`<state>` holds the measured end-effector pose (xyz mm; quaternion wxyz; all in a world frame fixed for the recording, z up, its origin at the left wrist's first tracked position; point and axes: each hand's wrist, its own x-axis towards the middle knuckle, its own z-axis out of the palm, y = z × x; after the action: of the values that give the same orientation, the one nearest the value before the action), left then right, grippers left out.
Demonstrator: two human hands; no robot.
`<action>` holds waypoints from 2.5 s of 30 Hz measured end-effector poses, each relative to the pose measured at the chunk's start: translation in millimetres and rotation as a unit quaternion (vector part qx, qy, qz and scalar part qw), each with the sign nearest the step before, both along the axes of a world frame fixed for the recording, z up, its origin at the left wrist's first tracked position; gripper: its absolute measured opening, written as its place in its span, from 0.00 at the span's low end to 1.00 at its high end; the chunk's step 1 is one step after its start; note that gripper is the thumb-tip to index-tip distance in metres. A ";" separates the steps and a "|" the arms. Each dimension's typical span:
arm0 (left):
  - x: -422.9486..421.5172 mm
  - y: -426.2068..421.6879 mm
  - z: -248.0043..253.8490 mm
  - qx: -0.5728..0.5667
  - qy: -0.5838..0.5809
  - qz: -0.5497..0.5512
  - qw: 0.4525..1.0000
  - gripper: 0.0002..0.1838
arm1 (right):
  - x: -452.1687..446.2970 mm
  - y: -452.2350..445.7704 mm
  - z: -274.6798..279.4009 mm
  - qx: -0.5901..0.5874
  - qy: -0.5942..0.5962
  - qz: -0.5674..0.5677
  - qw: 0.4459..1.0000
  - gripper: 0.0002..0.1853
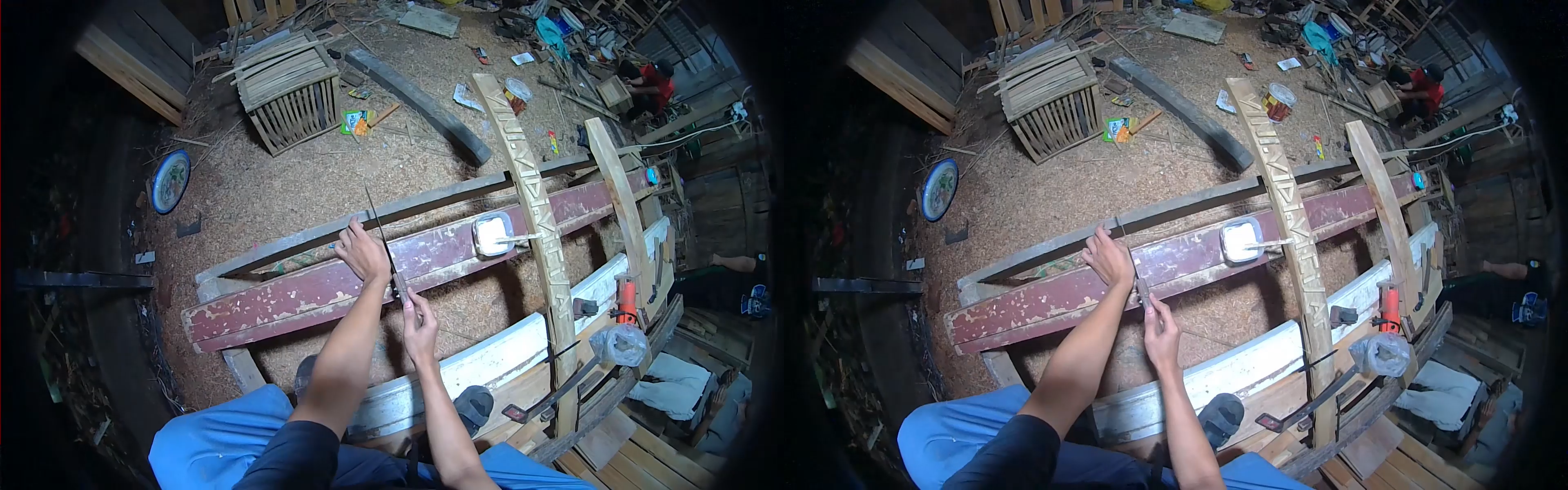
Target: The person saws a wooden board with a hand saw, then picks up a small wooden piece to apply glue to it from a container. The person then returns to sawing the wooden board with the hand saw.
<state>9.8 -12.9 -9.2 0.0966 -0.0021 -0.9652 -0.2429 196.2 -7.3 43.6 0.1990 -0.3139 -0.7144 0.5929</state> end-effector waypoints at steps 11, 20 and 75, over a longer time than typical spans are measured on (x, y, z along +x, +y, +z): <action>4.2 2.7 9.2 -0.030 -0.042 -0.019 0.998 0.31 | 57.5 -16.5 7.5 -0.095 -0.026 -0.047 0.994 0.18; 0.7 3.6 5.9 0.034 -0.007 -0.003 0.999 0.25 | 23.3 -12.6 6.8 -0.043 -0.007 -0.079 0.996 0.18; -3.5 -8.4 -3.8 -0.089 -0.003 -0.060 0.994 0.28 | 1.2 7.5 -10.6 0.018 -0.057 0.035 0.998 0.14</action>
<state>6.3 -21.3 -12.9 0.0788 -0.0679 -0.9814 -0.1616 197.3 0.2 33.0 0.1428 -0.3184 -0.7454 0.5680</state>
